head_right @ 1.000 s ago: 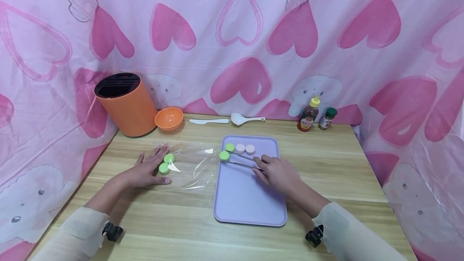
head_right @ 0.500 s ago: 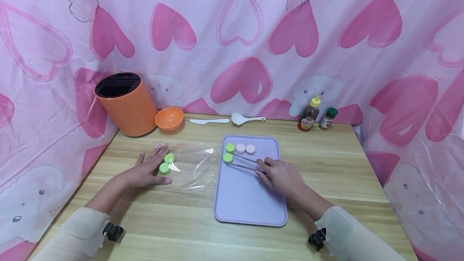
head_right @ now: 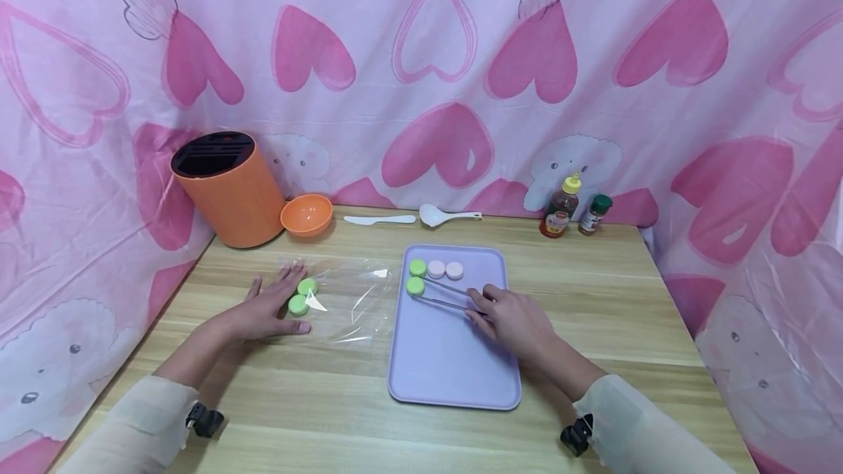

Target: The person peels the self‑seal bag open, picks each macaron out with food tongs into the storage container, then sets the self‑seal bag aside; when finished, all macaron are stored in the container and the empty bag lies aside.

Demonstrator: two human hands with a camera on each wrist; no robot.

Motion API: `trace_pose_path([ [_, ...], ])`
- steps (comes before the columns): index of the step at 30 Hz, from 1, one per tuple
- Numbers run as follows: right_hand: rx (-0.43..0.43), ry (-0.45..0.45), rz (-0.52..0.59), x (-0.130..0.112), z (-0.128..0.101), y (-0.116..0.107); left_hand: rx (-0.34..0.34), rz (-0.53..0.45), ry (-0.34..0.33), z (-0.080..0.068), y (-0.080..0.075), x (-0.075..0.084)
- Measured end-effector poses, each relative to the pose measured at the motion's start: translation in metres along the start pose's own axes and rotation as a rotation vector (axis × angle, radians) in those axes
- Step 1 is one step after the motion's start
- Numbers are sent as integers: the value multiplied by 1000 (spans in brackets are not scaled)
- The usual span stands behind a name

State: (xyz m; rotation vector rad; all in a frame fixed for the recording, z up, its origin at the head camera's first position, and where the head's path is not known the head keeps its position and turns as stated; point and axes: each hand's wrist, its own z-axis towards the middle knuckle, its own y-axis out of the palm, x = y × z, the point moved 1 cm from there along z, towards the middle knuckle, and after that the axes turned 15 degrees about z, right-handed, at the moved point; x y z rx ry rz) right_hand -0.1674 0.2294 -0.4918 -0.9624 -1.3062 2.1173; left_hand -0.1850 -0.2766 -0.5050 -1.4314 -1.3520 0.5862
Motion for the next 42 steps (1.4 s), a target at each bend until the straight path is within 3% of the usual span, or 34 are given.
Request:
trace_pose_path([
  [8, -24, 43, 29, -4, 3, -3, 3, 4, 0, 0, 0, 1],
  [21, -42, -139, 3, -26, 26, 9, 0, -7, 8, -3, 1, 2],
  [32, -71, -213, 34, -45, 53, 30, 8, -22, 16, -5, -2, 3],
  [42, -98, -216, 56, -66, 78, 46, 9, -10, 16, -3, -1, 3],
])
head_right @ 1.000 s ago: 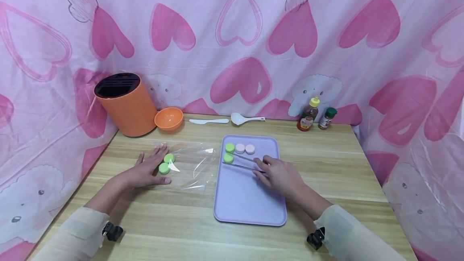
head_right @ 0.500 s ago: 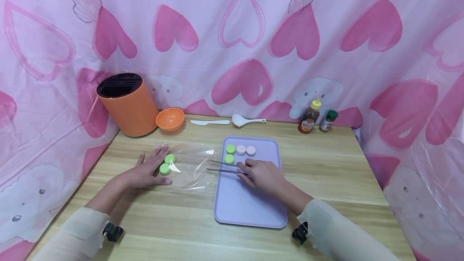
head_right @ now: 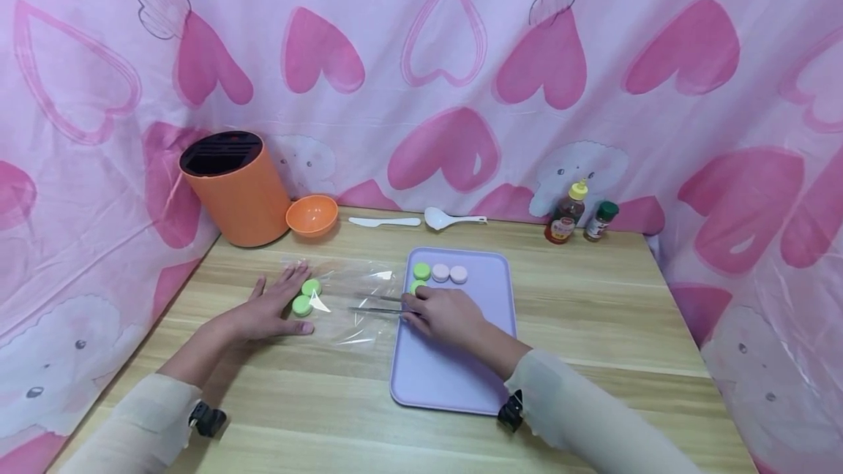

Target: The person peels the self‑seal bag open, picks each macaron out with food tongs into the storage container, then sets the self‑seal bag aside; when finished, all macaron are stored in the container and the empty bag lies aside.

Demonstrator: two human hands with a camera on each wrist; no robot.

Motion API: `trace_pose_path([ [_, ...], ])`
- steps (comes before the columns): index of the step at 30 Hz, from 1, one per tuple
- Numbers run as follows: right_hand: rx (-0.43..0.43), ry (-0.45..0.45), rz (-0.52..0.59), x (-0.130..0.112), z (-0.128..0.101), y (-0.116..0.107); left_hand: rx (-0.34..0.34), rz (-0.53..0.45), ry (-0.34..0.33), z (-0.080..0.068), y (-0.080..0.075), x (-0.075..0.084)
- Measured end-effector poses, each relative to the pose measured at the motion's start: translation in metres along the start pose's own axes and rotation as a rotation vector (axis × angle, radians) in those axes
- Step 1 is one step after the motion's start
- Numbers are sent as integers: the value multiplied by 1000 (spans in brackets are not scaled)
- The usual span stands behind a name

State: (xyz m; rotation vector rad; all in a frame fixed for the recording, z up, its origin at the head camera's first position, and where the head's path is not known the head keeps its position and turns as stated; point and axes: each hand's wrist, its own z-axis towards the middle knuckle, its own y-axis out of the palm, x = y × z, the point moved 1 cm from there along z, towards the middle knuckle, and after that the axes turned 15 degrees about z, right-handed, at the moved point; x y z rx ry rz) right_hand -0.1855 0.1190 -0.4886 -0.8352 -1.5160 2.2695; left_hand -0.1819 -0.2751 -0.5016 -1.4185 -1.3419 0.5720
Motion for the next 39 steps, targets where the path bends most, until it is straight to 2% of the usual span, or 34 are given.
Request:
trace_pose_path([
  [12, -20, -66, 6, -11, 31, 20, -11, -6, -11, 1, -3, 1],
  [22, -8, -92, -11, -18, 42, 29, 6, -6, 7, 1, -1, -2],
  [33, -67, -24, 32, -23, 50, 36, 9, -5, 12, 0, -1, -2],
  [39, -79, -33, 37, -24, 54, 38, 2, -5, 5, 0, -1, -2],
])
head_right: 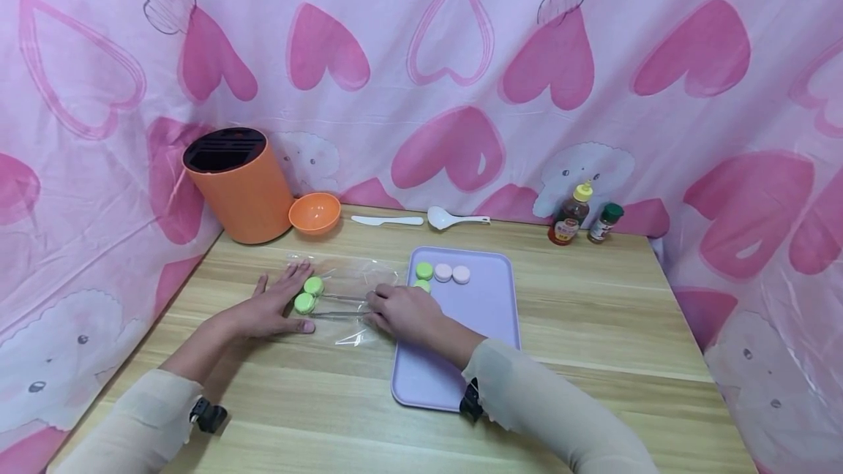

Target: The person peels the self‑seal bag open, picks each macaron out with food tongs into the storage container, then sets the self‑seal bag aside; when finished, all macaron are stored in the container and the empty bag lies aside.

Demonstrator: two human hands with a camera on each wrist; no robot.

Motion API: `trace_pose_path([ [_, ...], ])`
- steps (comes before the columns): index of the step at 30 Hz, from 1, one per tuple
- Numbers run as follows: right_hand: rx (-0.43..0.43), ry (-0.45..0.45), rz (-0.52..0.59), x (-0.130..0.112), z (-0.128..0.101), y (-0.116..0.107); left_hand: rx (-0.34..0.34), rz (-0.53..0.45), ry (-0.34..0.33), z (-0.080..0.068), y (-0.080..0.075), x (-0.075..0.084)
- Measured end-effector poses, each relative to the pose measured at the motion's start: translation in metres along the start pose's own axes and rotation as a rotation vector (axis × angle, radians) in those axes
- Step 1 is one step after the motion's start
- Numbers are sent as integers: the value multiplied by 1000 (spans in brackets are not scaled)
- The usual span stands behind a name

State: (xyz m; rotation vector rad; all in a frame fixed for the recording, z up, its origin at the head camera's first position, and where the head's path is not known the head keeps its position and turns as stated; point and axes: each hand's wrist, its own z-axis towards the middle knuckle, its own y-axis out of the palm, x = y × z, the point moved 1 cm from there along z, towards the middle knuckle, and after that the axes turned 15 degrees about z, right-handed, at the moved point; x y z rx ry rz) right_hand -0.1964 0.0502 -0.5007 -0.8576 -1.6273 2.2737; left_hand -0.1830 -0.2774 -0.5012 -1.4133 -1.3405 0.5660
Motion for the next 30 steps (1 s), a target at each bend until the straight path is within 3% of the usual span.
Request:
trace_pose_path([
  [30, 11, -28, -40, -7, 7, 4, 47, -24, 25, -2, 0, 1],
])
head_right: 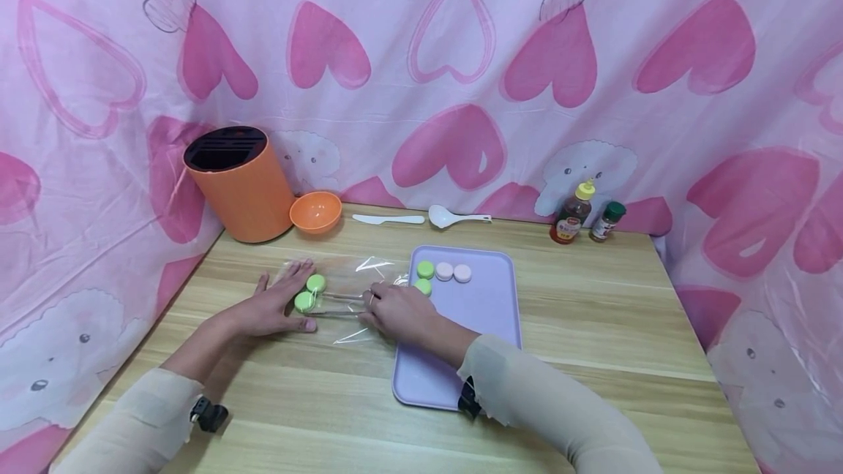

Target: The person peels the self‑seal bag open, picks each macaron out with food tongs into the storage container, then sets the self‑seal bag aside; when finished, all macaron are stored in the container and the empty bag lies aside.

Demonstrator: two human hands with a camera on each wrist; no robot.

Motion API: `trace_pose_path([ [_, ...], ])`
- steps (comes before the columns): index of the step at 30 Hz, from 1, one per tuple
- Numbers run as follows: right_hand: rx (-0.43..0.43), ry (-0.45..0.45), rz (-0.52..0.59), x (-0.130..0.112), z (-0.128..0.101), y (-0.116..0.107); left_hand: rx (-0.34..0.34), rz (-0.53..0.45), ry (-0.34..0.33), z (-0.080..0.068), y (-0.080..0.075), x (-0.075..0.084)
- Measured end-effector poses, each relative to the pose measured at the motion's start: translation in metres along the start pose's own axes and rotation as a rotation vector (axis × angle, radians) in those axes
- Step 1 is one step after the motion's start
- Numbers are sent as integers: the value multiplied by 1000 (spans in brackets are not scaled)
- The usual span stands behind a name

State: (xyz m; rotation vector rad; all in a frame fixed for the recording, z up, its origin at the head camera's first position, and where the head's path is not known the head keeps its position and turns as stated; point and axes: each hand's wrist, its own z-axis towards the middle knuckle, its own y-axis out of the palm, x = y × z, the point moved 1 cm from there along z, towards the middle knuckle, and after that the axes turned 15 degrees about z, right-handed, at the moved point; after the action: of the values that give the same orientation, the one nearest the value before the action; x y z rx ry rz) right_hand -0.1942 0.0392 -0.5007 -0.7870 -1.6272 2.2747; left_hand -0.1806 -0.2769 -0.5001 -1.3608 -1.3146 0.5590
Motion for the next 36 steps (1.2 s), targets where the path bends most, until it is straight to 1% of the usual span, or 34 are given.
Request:
trace_pose_path([
  [13, 55, -48, -3, 3, -7, -5, -22, 11, -16, 2, 1, 0],
  [22, 32, -9, -14, 4, -7, -3, -16, 15, -16, 4, 2, -2],
  [27, 38, -15, -13, 2, -5, -1, -4, 16, -10, 2, 2, 1],
  [36, 25, -13, 14, 2, -3, -4, -24, 0, -14, 3, 1, -1],
])
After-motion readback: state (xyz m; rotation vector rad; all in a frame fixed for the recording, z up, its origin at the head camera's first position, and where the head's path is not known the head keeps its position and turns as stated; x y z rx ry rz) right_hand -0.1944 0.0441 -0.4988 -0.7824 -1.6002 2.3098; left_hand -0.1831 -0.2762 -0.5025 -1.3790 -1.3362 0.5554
